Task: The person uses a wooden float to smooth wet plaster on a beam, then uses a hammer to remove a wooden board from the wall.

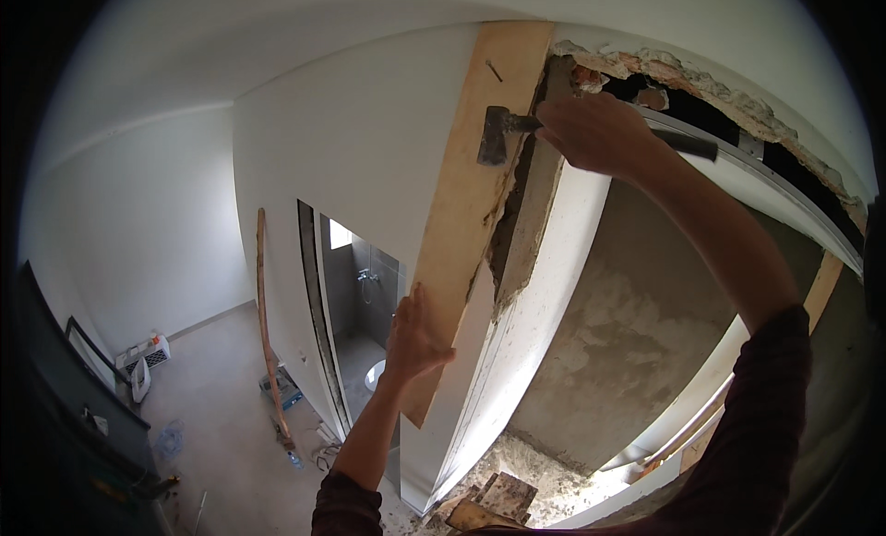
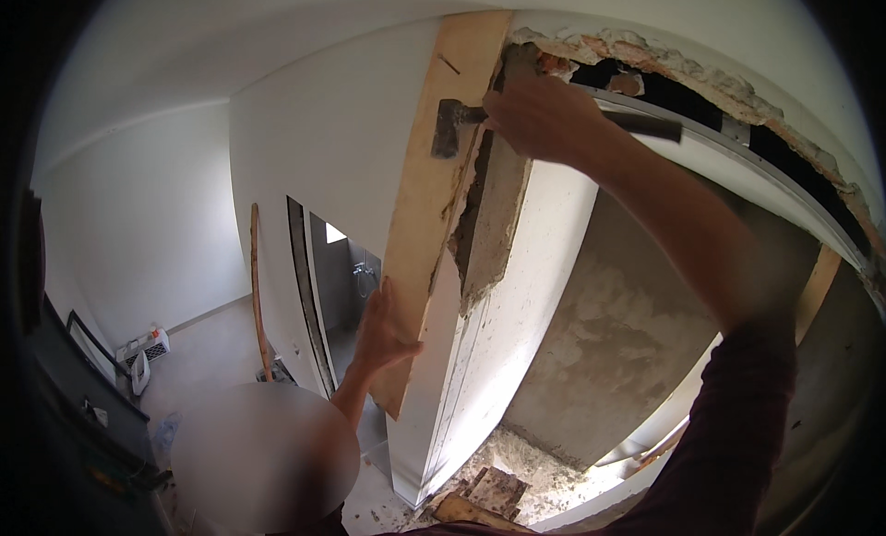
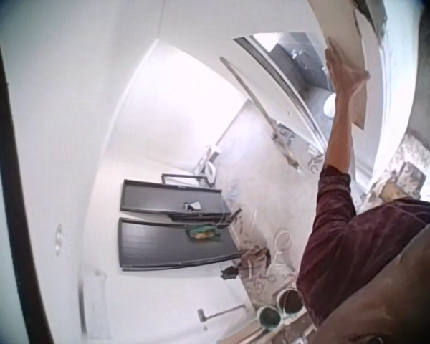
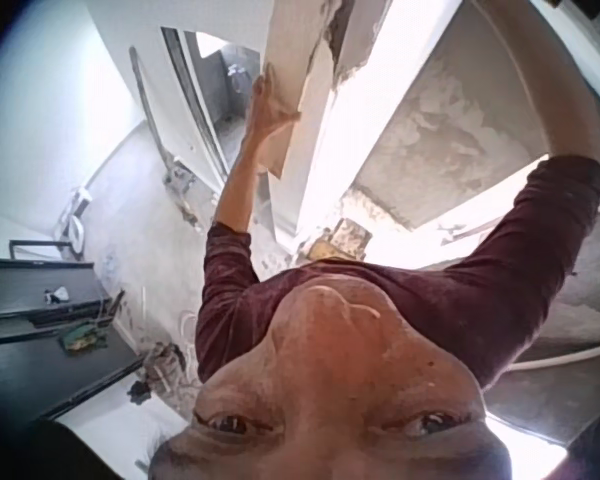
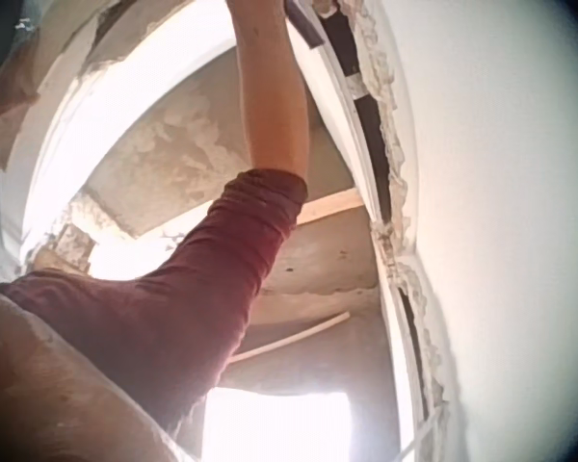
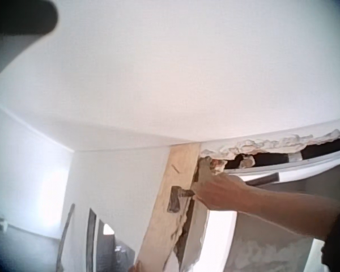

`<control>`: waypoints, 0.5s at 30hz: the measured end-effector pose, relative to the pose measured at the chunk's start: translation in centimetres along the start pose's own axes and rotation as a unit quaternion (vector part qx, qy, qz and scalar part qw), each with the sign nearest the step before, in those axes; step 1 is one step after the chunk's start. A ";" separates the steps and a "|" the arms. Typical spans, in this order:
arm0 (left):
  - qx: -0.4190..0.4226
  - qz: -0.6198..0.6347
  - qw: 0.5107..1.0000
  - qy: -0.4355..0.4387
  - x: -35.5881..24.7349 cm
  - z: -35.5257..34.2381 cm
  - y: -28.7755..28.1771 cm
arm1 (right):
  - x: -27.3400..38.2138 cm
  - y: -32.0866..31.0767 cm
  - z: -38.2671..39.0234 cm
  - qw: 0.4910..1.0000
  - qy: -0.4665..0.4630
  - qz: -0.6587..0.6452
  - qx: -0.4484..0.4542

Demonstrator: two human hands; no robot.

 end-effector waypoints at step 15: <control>-0.105 0.236 0.962 -0.088 12.5 22.7 1.9 | 21.9 23.7 22.3 0.720 0.058 -0.683 0.111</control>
Point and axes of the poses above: each hand's wrist, its own z-axis away from the middle knuckle, its own y-axis out of the palm, x = y × z, the point moved 10 cm from there along -z, towards the middle knuckle, and after that the axes turned 13 degrees about x, right-handed, at the moved point
